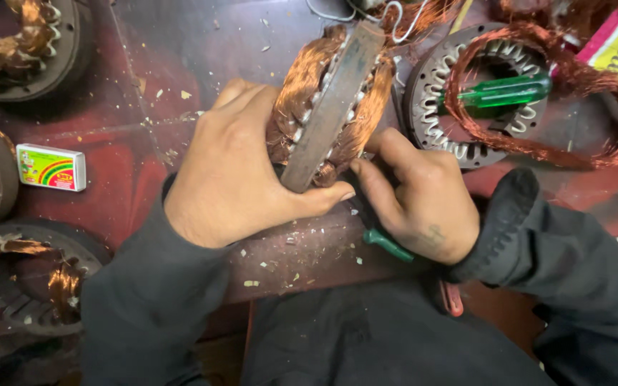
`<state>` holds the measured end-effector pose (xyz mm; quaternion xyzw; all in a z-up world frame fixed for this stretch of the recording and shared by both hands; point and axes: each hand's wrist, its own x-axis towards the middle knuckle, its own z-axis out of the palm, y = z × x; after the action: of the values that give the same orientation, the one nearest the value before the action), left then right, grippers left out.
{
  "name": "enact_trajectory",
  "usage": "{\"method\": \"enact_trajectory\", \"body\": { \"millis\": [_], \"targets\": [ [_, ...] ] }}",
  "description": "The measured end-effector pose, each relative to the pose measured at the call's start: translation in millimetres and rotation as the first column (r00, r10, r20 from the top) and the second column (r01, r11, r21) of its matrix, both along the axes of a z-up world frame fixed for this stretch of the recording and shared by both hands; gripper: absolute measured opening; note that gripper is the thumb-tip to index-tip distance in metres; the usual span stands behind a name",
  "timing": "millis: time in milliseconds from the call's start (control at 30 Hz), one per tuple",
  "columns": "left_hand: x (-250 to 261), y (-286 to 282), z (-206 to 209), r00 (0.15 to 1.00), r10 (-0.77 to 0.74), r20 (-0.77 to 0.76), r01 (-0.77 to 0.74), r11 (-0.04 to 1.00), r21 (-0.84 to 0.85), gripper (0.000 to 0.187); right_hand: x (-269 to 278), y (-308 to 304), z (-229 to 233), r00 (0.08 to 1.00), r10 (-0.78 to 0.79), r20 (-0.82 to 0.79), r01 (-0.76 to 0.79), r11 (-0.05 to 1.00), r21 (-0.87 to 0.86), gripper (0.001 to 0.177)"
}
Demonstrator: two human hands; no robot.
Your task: The person winds copper wire around a motor stator core, threading the wire through slots and securing it with white insulating tape. They repeatedly adjust the wire bundle, trim excess wire with pliers, and rotate the stator to continue winding.
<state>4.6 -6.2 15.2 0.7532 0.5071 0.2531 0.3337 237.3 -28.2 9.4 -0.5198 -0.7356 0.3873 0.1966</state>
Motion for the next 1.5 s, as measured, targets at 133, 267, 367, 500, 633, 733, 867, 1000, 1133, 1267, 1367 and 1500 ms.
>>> {"method": "enact_trajectory", "body": {
  "millis": [133,267,367,500,633,733,867,1000,1133,1267,1367,1500],
  "targets": [
    [2.8,5.3,5.4,1.0,-0.006,-0.017,0.007,1.0,0.008,0.08,0.7,4.5,3.3,0.994,-0.054,-0.099,0.039,0.988,-0.146,0.014],
    [1.1,2.8,1.7,1.0,-0.007,0.017,0.007,1.0,-0.013,0.082,4.4,-2.4,-8.2,0.957,-0.159,-0.243,0.072,0.94,-0.332,0.017],
    [-0.1,4.0,3.3,1.0,0.002,-0.012,-0.002,1.0,-0.017,0.085,2.8,-2.8,-15.2,0.888,-0.304,-0.345,0.093,0.853,-0.513,0.019],
    [-1.7,4.5,3.8,1.0,-0.003,0.024,0.003,1.0,-0.027,0.087,1.4,-1.5,-15.7,0.814,-0.373,-0.445,0.053,0.811,-0.583,0.02],
    [-2.8,2.8,1.7,0.998,0.004,0.057,-0.002,0.999,-0.04,0.086,4.2,2.3,-7.7,0.997,-0.001,-0.079,-0.003,0.998,-0.055,0.02],
    [-2.8,2.2,3.3,0.998,-0.019,0.054,0.019,1.0,-0.006,0.084,3.6,5.4,-3.8,0.997,0.073,0.03,-0.075,0.993,0.09,0.023],
    [-0.5,-1.9,15.2,1.0,0.026,0.009,-0.026,0.998,-0.051,0.098,3.4,7.9,-2.8,0.994,0.088,0.058,-0.094,0.989,0.11,0.022],
    [9.1,-7.3,19.4,0.889,0.143,0.435,-0.072,0.982,-0.175,0.108,4.7,6.0,-4.6,0.992,0.119,0.03,-0.123,0.981,0.148,0.027],
    [28.9,-12.7,7.5,0.839,0.23,0.493,-0.116,0.961,-0.251,0.087,1.3,9.1,-3.1,0.996,0.088,-0.02,-0.085,0.992,0.089,0.042],
    [32.3,-13.1,-1.6,0.826,0.17,0.538,-0.142,0.986,-0.092,0.073,1.0,12.6,-0.3,1.0,0.018,0.0,-0.018,0.996,-0.084,0.029],
    [31.8,-13.4,-5.0,0.778,0.171,0.604,-0.119,0.985,-0.126,0.073,0.9,15.2,1.1,0.999,0.006,-0.039,-0.011,0.991,-0.134,0.018],
    [30.5,-15.5,-9.7,0.746,0.22,0.628,-0.127,0.974,-0.19,0.074,0.1,10.8,-3.2,0.985,-0.034,-0.169,0.008,0.988,-0.154,0.009]
  ]
}}
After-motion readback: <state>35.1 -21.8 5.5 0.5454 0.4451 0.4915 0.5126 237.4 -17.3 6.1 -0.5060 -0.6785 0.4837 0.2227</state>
